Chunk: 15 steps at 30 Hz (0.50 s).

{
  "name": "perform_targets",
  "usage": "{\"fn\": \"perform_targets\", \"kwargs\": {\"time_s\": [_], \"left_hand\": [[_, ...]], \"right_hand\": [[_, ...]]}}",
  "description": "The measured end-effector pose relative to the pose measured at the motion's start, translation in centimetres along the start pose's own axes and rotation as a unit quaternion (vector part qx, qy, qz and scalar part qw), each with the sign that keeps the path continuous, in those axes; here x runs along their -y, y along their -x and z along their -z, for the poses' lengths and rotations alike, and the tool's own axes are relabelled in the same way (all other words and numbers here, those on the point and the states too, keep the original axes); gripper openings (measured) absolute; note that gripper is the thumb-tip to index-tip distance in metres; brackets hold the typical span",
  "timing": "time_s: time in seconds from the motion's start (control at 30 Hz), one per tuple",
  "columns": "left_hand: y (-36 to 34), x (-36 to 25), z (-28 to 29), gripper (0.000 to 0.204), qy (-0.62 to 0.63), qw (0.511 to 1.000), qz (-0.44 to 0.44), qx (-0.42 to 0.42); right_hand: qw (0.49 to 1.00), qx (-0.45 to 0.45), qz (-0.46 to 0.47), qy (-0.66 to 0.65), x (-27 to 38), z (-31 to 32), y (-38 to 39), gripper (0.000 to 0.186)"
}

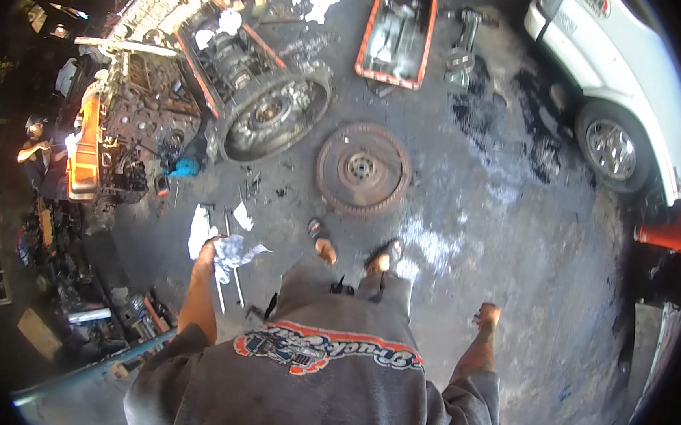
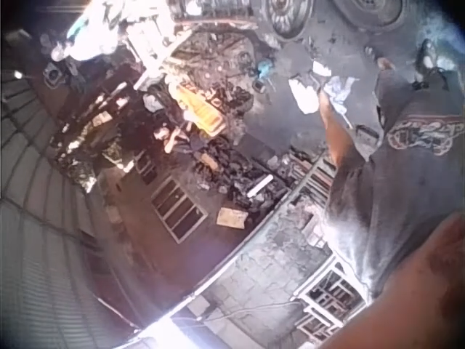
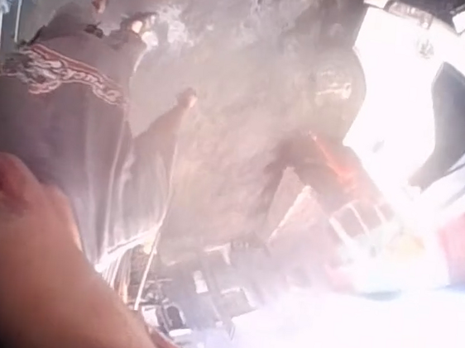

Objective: Removing bolts from a vehicle flywheel using a wrench and a metal bar for leverage during engine disassembly.

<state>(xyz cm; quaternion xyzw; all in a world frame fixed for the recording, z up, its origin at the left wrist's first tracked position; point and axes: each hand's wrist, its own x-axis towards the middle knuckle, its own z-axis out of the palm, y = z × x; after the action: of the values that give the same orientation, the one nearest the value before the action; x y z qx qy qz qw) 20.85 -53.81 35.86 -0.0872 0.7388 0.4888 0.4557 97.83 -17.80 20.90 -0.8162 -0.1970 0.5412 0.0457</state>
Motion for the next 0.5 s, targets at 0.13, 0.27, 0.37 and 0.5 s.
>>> {"fn": "perform_targets", "kwargs": {"time_s": [0.13, 0.27, 0.37, 0.5], "left_hand": [[8.3, 3.4, 5.9, 0.034, 0.021, 0.994, 0.100, -0.040], [11.0, 6.2, 5.5, 0.033, 0.031, 0.980, 0.171, -0.093], [13.4, 8.2, 4.4, 0.032, 0.022, 0.983, 0.164, -0.077], [14.7, 16.2, 11.6, 0.030, -0.141, 0.967, 0.134, -0.162]], "right_hand": [[0.986, 0.055, 0.135, 0.077, 2.8, -2.1, 4.3, 0.038], [0.983, 0.078, 0.136, 0.099, 4.3, -4.7, 7.1, 0.040], [0.963, 0.123, 0.141, 0.196, 5.9, -6.5, 7.6, 0.039], [0.942, 0.158, 0.172, 0.241, 8.9, -8.4, 7.4, 0.039]]}}
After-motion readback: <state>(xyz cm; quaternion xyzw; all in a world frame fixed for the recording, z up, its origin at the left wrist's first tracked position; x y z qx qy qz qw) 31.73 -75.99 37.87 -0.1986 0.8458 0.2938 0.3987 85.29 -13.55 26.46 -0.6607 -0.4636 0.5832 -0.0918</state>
